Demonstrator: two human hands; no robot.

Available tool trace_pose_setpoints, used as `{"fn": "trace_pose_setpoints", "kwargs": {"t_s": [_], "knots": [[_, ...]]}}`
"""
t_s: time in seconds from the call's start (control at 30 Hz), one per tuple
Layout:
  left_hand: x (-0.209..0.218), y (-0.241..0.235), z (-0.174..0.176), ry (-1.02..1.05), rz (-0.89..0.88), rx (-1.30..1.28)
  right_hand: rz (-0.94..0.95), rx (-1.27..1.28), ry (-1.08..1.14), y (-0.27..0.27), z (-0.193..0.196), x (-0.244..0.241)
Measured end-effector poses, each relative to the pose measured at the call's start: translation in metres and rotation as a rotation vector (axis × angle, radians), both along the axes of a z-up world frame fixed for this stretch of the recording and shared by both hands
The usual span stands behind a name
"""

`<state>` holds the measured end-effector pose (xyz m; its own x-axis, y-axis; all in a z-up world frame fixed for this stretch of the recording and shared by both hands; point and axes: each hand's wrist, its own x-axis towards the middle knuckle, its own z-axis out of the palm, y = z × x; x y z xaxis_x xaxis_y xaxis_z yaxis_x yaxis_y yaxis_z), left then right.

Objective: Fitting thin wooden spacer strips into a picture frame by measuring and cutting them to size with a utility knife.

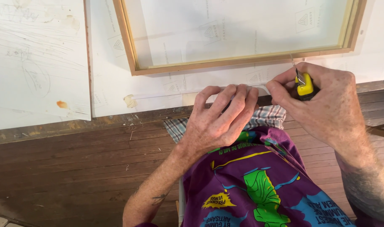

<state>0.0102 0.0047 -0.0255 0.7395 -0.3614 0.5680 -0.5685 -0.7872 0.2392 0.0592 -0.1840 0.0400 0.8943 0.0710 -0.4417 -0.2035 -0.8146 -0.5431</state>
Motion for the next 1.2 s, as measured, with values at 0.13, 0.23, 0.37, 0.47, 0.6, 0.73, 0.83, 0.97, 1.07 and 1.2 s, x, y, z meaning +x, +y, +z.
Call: {"fn": "trace_pose_setpoints", "kwargs": {"t_s": [0.13, 0.23, 0.37, 0.47, 0.6, 0.73, 0.83, 0.97, 1.07, 1.2], "knots": [[0.0001, 0.0013, 0.0015, 0.004, -0.009, 0.033, -0.012, 0.001, 0.003, 0.0009, -0.0002, -0.0006], [0.0006, 0.0024, 0.0030, 0.001, -0.016, 0.046, 0.000, 0.018, -0.019, 0.0014, -0.0006, -0.0010], [-0.0004, 0.0023, 0.0009, 0.000, -0.016, 0.065, 0.029, 0.023, -0.039, 0.0009, 0.0001, -0.0009], [-0.0011, 0.0029, 0.0007, 0.022, -0.027, 0.086, 0.043, 0.038, -0.049, 0.0015, 0.0004, -0.0008], [-0.0007, 0.0021, 0.0009, 0.024, -0.017, 0.119, 0.023, 0.026, -0.029, 0.0016, 0.0003, -0.0008], [-0.0013, 0.0004, 0.0006, 0.044, -0.008, 0.130, 0.045, 0.030, -0.035, 0.0011, 0.0015, 0.0000], [-0.0014, -0.0003, -0.0001, 0.036, -0.001, 0.136, 0.039, 0.041, -0.036, 0.0018, 0.0020, 0.0001], [-0.0010, -0.0012, -0.0005, 0.028, 0.005, 0.124, 0.073, 0.010, -0.087, 0.0002, -0.0013, -0.0023], [-0.0011, -0.0015, -0.0012, 0.031, 0.008, 0.115, 0.116, -0.026, -0.148, 0.0003, -0.0022, -0.0034], [-0.0020, -0.0010, -0.0024, 0.027, 0.013, 0.119, 0.182, -0.085, -0.215, -0.0014, -0.0032, -0.0059]]}}
